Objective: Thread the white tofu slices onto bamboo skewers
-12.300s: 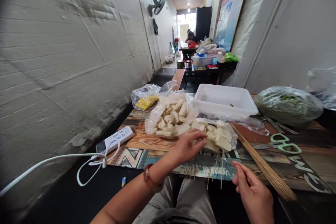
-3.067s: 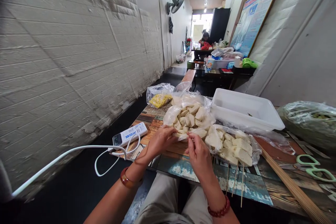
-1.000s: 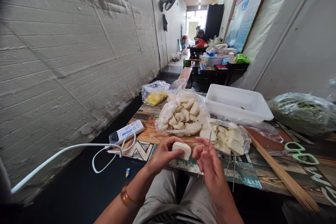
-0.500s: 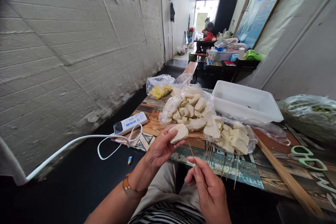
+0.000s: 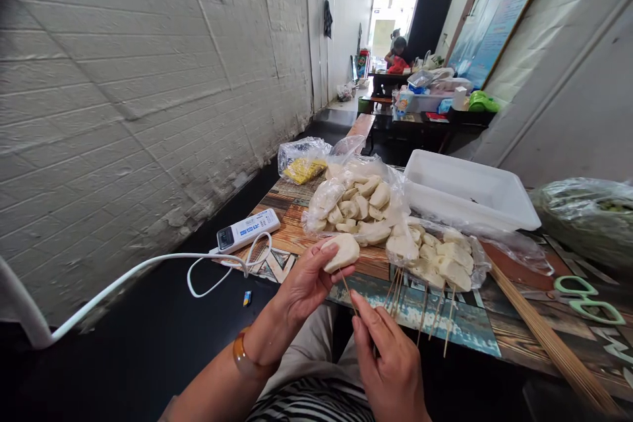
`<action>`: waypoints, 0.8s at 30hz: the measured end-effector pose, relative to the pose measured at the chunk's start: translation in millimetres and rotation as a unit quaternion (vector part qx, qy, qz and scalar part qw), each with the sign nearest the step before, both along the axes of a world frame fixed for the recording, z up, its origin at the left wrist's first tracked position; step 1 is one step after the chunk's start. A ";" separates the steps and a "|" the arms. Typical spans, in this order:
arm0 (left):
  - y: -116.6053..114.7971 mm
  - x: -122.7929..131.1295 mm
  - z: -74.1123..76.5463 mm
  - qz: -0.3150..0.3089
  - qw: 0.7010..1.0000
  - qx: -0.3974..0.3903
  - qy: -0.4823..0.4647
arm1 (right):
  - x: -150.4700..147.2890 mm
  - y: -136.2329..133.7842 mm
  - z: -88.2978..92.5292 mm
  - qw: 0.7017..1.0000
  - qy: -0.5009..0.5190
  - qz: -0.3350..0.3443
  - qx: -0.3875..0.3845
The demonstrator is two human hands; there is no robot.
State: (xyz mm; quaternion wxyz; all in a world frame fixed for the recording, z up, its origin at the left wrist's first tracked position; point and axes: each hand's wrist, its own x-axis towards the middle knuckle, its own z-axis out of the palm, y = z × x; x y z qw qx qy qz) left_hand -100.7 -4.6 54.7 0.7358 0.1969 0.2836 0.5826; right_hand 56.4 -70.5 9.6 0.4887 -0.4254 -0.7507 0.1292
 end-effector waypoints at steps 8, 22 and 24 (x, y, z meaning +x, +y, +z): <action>-1.2 0.6 1.4 0.000 1.000 0.001 0.004 | -9.9 -11.2 -3.6 0.989 0.094 -0.015 -0.114; -2.1 0.1 1.2 0.005 1.000 0.002 -0.003 | -10.3 -9.8 -4.5 0.987 0.088 -0.034 -0.127; -2.4 0.4 1.0 0.002 1.000 0.004 -0.002 | -11.1 -10.7 -3.1 0.987 0.090 -0.032 -0.127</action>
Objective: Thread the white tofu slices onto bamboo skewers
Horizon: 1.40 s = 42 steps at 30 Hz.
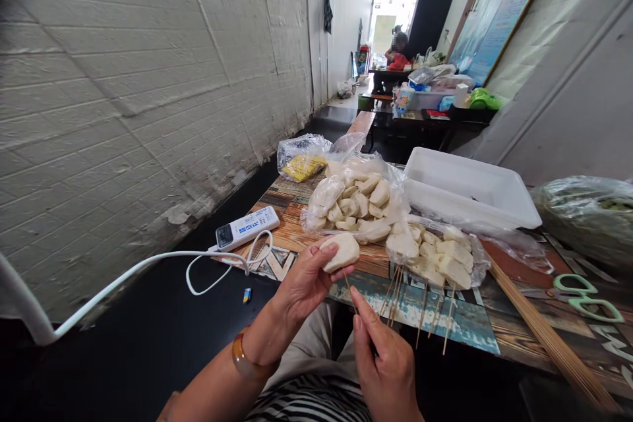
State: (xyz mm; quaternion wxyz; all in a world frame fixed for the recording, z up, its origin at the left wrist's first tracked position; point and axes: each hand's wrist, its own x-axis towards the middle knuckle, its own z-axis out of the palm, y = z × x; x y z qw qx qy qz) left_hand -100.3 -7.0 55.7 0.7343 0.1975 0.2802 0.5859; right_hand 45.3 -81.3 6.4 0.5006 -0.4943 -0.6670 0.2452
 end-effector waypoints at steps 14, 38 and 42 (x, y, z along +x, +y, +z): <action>-3.2 1.8 -3.2 0.023 0.999 0.023 0.043 | 7.8 5.6 -1.8 0.993 -0.078 0.023 0.091; -11.2 4.1 -6.1 0.008 0.990 0.077 0.118 | 8.6 7.0 -3.0 0.999 -0.035 0.013 0.025; -13.7 2.9 -0.7 0.001 0.991 0.073 0.111 | 13.6 7.6 -2.4 0.996 -0.073 0.010 0.051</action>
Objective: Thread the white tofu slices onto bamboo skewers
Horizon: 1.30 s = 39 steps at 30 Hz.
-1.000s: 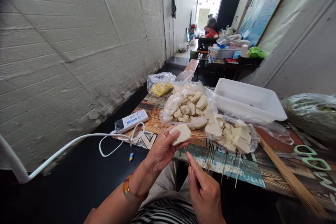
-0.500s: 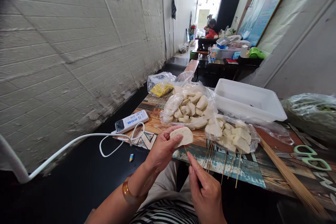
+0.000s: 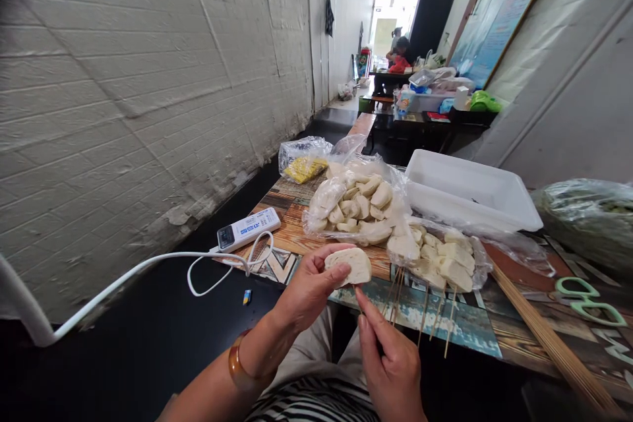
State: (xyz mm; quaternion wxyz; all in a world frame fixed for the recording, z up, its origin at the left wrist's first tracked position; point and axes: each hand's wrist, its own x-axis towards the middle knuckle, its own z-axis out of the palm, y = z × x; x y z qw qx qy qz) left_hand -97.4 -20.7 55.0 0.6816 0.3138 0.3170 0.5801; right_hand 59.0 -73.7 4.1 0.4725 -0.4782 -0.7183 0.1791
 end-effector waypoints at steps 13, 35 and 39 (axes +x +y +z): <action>-4.7 1.7 7.2 -0.027 1.000 0.006 -0.010 | 5.3 -5.0 -6.9 1.000 0.000 -0.021 -0.011; -32.3 0.6 22.7 -0.045 0.980 0.110 0.162 | 3.8 -20.3 1.8 0.995 -0.020 -0.101 0.006; -32.8 -0.9 21.6 -0.048 0.973 0.115 0.193 | 3.6 -19.8 6.7 0.994 -0.025 -0.111 -0.004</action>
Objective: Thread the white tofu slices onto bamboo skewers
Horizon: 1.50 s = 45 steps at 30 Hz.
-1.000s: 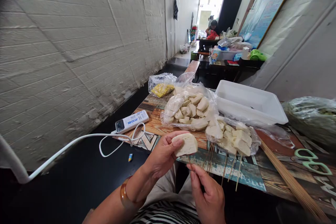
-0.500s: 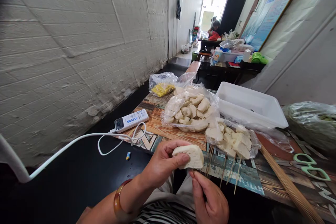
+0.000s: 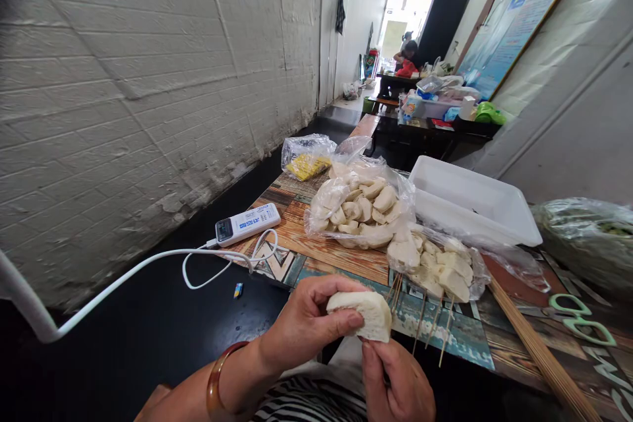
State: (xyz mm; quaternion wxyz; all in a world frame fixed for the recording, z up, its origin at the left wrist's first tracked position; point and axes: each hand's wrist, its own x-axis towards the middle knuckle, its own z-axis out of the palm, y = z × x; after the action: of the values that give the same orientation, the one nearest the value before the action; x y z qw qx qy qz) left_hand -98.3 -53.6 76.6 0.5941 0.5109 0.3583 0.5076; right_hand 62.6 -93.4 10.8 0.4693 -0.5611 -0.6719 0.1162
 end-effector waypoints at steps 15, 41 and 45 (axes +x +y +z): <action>3.1 2.4 -9.7 -0.023 0.979 -0.104 -0.174 | -1.8 1.4 1.3 1.000 -0.010 0.016 0.009; 9.5 0.0 -12.4 0.009 0.986 -0.095 -0.140 | -4.2 11.2 5.9 0.986 0.078 0.121 -0.085; 18.0 -4.4 -17.4 0.016 0.985 -0.097 -0.145 | -14.1 6.9 -5.9 0.958 0.221 0.098 -0.157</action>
State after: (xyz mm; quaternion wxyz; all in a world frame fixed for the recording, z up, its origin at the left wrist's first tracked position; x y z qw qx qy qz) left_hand -102.6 -35.6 59.2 0.6782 0.3664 0.3242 0.5484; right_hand 48.5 -86.5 4.9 0.4983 -0.5196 -0.5763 0.3867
